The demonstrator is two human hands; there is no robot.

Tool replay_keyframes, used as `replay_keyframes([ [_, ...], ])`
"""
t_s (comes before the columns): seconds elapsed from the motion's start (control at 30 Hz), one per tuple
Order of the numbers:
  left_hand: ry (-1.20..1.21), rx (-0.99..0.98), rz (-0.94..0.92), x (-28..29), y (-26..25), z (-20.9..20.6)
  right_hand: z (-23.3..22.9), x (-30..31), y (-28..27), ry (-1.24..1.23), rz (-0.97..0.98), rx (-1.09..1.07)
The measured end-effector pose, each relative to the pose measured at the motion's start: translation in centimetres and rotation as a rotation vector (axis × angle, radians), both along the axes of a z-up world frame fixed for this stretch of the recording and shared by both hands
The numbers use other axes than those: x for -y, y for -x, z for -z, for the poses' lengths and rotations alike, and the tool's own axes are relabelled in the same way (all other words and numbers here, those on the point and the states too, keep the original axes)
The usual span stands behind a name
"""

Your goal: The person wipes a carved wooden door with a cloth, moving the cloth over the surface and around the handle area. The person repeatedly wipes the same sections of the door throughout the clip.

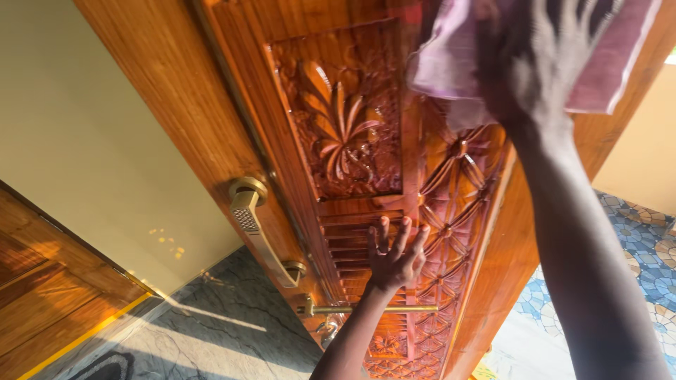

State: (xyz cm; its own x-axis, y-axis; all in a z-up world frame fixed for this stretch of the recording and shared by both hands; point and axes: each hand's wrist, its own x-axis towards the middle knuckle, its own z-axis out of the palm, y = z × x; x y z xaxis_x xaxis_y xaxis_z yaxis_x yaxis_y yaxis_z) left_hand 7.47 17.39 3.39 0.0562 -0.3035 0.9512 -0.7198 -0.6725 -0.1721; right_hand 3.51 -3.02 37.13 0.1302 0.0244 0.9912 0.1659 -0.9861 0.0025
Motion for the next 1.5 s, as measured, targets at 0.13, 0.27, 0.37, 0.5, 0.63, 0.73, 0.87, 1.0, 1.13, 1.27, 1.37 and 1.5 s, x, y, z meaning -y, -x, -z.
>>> replay_keyframes([
  [0.13, 0.063, -0.009, 0.027, 0.9, 1.1, -0.4, 2.5, 5.0, 2.1, -0.141, 0.133, -0.089],
  [0.27, 0.229, -0.134, 0.109, 3.7, 3.8, -1.6, 5.0, 7.3, 2.8, -0.299, 0.332, -0.246],
  [0.37, 0.172, -0.214, 0.413, 8.6, 6.3, -4.2, 6.1, 7.1, 2.8, -0.355, 0.424, -0.326],
  [0.5, -0.018, -0.156, 0.578, 15.2, 9.9, -10.1, 8.0, 5.4, 2.8, -0.099, 0.163, -0.238],
  [0.63, 0.171, -0.267, 0.574, 19.1, 8.7, -17.0, 9.9, 7.3, 4.8, -0.086, -0.233, -0.402],
  [0.73, 0.154, -0.254, 0.198, 18.2, 7.3, -19.3, 10.1, 8.4, 3.8, 0.094, 0.087, -0.359],
  [0.87, 0.165, -0.147, -0.081, 16.7, 6.3, -20.8, 10.3, 8.8, 3.8, 0.140, 0.111, -0.279],
  [1.0, 0.180, -0.107, -0.064, 16.3, 6.1, -22.3, 8.9, 8.2, 4.2, 0.090, -0.058, -0.305],
  [1.13, 0.188, -0.060, -0.093, 14.8, 5.1, -25.6, 5.1, 6.8, 3.5, 0.122, -0.091, -0.269],
  [1.27, 0.204, 0.001, -0.077, 12.7, 3.7, -29.1, 1.7, 5.2, 2.5, 0.167, -0.233, -0.175],
  [1.37, 0.195, -0.009, -0.084, 11.6, 2.7, -31.2, -0.3, 4.4, 2.2, 0.263, -0.232, -0.056],
  [1.5, 0.181, -0.010, -0.324, 10.6, 1.5, -33.7, -3.3, 3.8, 1.4, 0.287, -0.298, 0.021],
])
